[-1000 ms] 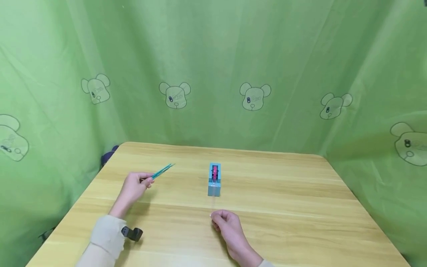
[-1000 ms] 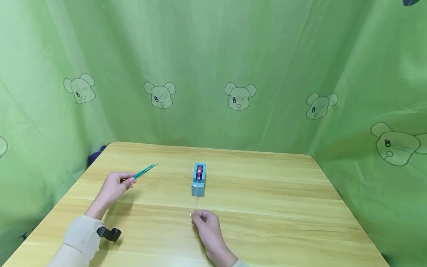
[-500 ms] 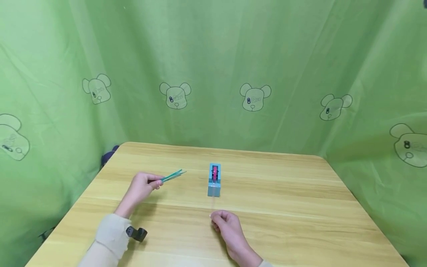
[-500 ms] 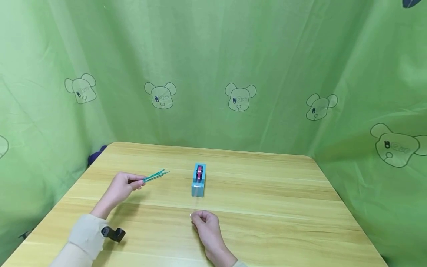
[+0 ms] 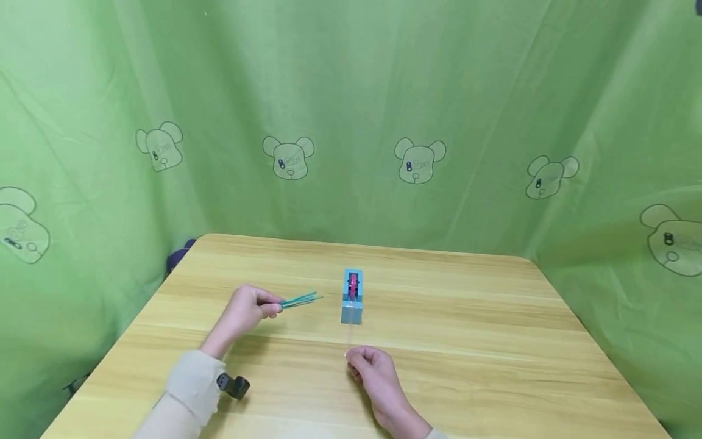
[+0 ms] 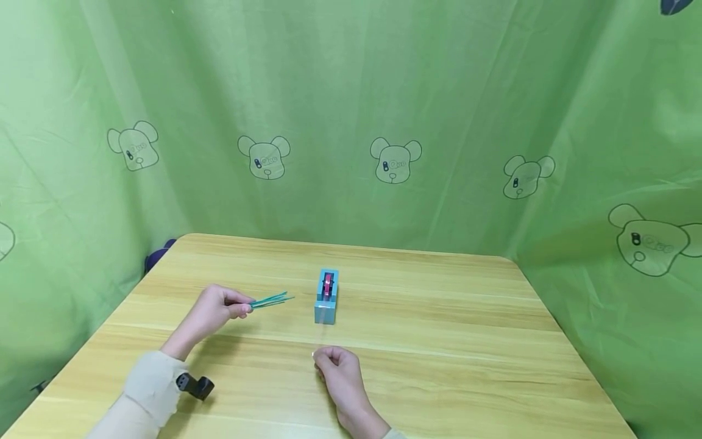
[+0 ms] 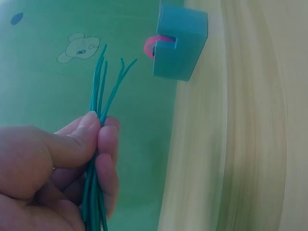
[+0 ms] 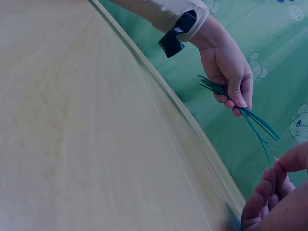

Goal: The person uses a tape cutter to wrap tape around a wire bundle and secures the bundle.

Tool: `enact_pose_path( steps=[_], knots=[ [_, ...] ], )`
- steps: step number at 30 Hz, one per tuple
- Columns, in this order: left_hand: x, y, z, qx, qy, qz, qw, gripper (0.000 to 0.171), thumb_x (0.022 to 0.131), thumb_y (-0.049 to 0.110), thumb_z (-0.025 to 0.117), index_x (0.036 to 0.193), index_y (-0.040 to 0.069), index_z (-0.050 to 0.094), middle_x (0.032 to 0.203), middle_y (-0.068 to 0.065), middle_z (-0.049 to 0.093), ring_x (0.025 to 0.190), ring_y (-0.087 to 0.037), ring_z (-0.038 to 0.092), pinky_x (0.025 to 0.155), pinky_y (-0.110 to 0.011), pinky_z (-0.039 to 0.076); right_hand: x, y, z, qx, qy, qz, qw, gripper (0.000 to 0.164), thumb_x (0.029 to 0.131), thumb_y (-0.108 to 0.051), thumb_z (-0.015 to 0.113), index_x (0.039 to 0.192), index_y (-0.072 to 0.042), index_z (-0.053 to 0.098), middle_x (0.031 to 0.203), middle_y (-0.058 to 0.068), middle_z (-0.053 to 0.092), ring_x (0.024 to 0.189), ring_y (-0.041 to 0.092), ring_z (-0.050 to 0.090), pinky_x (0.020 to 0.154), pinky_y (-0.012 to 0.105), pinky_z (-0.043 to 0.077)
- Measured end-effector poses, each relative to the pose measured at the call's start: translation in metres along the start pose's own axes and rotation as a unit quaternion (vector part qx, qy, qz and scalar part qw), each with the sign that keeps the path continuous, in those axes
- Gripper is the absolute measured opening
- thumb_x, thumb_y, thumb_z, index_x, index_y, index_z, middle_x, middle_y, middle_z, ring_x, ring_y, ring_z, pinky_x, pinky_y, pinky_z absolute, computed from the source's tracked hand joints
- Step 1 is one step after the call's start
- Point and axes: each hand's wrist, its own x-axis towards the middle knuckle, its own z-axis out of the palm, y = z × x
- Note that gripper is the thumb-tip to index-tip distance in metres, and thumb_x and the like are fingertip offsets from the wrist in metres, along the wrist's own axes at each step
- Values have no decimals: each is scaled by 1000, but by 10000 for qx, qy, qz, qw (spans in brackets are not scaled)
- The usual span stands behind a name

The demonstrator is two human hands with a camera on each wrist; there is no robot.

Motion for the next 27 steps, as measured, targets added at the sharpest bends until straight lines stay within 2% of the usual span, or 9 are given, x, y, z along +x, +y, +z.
enact_pose_path(
  steps=[12, 27],
  knots=[
    [2, 1, 13, -74, -104, -39, 9999, 10, 81, 0, 78, 87, 8, 78, 74, 0, 70, 69, -16, 63, 64, -31, 53, 1, 0, 0, 42, 23, 14, 10000, 20, 94, -12, 63, 96, 8, 63, 83, 5, 60, 77, 17, 53, 70, 26, 47],
    [1, 2, 22, -185, -556, 161, 9981, 12, 83, -6, 73, 85, 6, 76, 75, -1, 68, 69, -16, 63, 65, -33, 54, 1, 1, 0, 7, 35, -6, 10000, 21, 94, -13, 62, 97, 8, 64, 85, 6, 60, 76, 17, 53, 69, 26, 47]
  ],
)
